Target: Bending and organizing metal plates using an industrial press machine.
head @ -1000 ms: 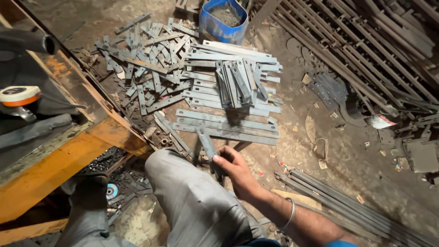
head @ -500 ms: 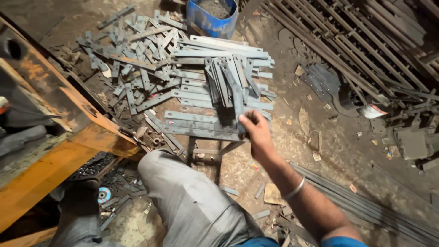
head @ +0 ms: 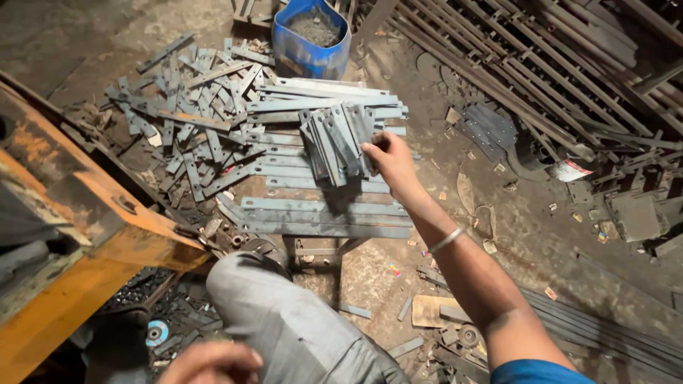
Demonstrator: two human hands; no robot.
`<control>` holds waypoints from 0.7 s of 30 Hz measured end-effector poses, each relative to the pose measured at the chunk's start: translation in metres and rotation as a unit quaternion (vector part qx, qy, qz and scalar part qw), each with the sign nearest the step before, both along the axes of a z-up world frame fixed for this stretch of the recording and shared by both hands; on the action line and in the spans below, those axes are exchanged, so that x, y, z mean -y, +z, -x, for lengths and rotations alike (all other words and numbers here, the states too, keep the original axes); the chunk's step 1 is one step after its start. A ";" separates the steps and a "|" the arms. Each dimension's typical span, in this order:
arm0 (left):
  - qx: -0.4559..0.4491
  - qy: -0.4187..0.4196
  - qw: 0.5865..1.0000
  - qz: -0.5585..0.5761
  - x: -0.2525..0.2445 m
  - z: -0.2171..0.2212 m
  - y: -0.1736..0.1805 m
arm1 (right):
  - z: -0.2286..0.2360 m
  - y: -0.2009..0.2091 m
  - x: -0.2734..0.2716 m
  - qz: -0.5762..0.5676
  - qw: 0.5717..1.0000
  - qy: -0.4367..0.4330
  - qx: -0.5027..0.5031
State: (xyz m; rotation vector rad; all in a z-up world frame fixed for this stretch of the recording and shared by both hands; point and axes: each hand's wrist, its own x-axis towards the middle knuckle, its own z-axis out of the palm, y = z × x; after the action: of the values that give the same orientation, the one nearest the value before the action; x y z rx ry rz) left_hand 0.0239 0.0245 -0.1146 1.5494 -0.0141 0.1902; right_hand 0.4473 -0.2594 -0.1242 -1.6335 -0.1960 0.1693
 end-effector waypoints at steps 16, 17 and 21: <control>-0.186 0.095 0.978 0.005 0.058 -0.282 -0.017 | -0.045 0.015 -0.015 0.438 0.860 -0.070 0.253; -0.196 0.096 0.976 0.018 0.057 -0.309 -0.050 | -0.056 0.005 -0.009 0.444 0.860 -0.070 0.242; -0.202 0.128 0.970 -0.051 0.074 -0.371 -0.058 | -0.081 -0.049 -0.004 0.425 0.879 -0.077 0.199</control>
State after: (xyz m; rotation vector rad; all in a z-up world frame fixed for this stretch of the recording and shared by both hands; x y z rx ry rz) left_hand 0.3949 -0.0496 -0.1728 1.6659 0.5071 0.0745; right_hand 0.5283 -0.2554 -0.1727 -2.5511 -0.3309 -0.2517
